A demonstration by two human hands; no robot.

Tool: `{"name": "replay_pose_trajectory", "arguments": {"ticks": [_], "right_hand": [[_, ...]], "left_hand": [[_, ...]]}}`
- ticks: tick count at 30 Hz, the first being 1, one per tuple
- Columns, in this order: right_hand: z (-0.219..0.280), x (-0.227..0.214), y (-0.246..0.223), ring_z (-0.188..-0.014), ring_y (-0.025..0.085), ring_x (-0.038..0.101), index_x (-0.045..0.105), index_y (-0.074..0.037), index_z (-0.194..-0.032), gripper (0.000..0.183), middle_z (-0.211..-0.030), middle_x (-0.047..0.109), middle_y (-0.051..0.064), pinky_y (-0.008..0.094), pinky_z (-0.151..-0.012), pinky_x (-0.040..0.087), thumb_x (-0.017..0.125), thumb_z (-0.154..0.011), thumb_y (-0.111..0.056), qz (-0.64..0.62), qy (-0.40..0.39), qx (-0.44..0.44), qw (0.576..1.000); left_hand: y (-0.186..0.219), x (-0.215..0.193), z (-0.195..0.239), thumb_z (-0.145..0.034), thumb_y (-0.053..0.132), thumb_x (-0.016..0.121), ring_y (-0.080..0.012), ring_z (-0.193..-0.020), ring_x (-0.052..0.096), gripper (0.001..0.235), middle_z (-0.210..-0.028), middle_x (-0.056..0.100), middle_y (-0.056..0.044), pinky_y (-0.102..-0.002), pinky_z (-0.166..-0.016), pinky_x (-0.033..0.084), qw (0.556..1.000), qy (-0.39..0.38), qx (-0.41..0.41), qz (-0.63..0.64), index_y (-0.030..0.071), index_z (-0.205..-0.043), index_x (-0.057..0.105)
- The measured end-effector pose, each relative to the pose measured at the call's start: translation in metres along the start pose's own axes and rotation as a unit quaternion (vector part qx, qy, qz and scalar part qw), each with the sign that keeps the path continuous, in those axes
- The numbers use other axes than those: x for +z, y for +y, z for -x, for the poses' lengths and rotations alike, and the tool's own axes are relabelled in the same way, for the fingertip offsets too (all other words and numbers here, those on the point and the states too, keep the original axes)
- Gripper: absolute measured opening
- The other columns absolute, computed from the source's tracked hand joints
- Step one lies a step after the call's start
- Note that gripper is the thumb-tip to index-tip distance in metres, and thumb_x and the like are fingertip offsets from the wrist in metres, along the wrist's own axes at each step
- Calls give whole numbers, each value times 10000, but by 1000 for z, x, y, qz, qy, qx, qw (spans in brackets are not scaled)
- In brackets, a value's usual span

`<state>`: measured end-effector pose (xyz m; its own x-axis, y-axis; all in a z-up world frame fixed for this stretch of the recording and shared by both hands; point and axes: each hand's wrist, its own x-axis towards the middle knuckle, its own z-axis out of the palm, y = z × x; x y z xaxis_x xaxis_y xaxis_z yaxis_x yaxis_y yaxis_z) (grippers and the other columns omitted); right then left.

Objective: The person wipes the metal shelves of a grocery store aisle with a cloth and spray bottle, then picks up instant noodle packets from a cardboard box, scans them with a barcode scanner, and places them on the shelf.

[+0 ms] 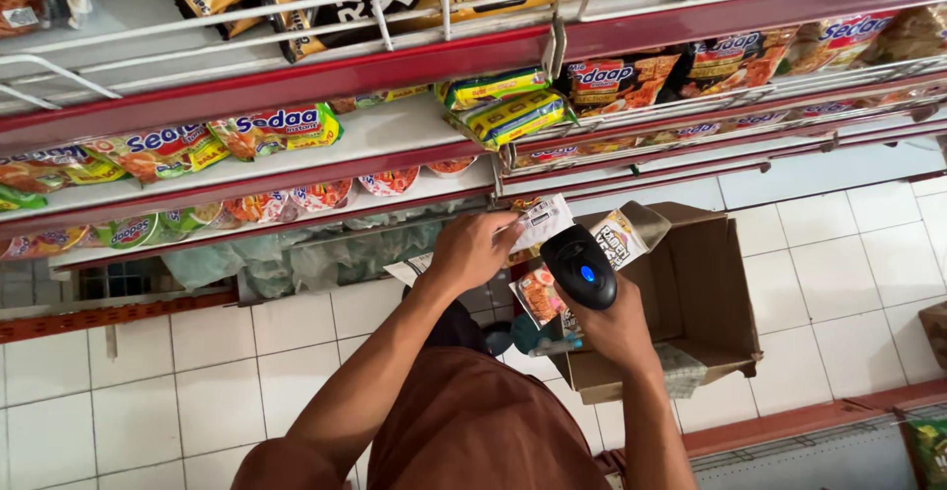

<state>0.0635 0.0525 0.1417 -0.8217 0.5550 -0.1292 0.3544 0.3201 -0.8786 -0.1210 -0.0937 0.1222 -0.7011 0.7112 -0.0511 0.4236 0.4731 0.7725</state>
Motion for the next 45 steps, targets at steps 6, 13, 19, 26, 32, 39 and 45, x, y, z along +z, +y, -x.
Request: {"name": "replay_pose_trajectory", "arguments": {"ticks": [6, 13, 19, 26, 32, 39, 45], "right_hand": [[-2, -1, -5, -688, 111, 617, 697, 19, -994, 265, -757, 709, 76, 302, -649, 525, 821, -838, -155, 22, 21, 47, 998], [-15, -9, -26, -773, 118, 693, 620, -26, -1201, 322, -912, 727, 58, 302, -681, 553, 695, -934, -189, -112, 67, 32, 991], [-48, -21, -43, -714, 210, 622, 587, 0, -1186, 334, -840, 666, 186, 365, -656, 511, 710, -960, -213, 18, 51, 33, 998], [-76, -16, -72, -811, 251, 711, 506, -20, -1368, 536, -1002, 720, 186, 356, -711, 543, 723, -908, -191, 60, 56, -115, 990], [-104, -4, -99, -830, 267, 765, 619, -25, -1237, 444, -1017, 752, 169, 365, -719, 568, 787, -867, -206, 69, 103, -128, 984], [-117, -27, -106, -749, 365, 662, 743, -20, -1145, 378, -866, 665, 177, 436, -687, 518, 836, -816, -180, 189, 120, -257, 940], [-127, -11, -108, -781, 372, 714, 672, -57, -1229, 451, -884, 726, 171, 437, -660, 542, 812, -823, -196, 152, 120, -195, 962]], "left_hand": [[6, -5, -3, -1035, 385, 578, -338, -771, 724, 346, -862, 755, -161, -455, -706, 545, 999, -5, 22, -31, 104, -1095, 771], [2, -27, -13, -920, 168, 711, -407, -1277, 556, 135, -1546, 413, -203, -477, -995, 518, 980, 81, 180, -33, 92, -1003, 785], [-3, -44, -34, -902, 133, 740, -443, -1439, 425, 151, -1578, 361, -263, -490, -1148, 422, 973, 92, 211, -10, 56, -1028, 773], [1, -49, -50, -883, 98, 767, -485, -1533, 268, 106, -1650, 211, -308, -518, -1247, 302, 958, 97, 269, -3, 37, -969, 781], [-5, -46, -49, -881, 102, 757, -478, -1534, 276, 93, -1651, 207, -313, -516, -1240, 310, 960, 102, 260, -11, 43, -950, 778], [-6, -44, -48, -910, 119, 742, -462, -1521, 316, 116, -1663, 197, -311, -489, -1215, 357, 966, 85, 243, 16, 51, -999, 770], [-1, -43, -50, -899, 116, 743, -476, -1531, 304, 114, -1669, 167, -308, -500, -1218, 352, 959, 97, 267, 13, 43, -981, 772]]}}
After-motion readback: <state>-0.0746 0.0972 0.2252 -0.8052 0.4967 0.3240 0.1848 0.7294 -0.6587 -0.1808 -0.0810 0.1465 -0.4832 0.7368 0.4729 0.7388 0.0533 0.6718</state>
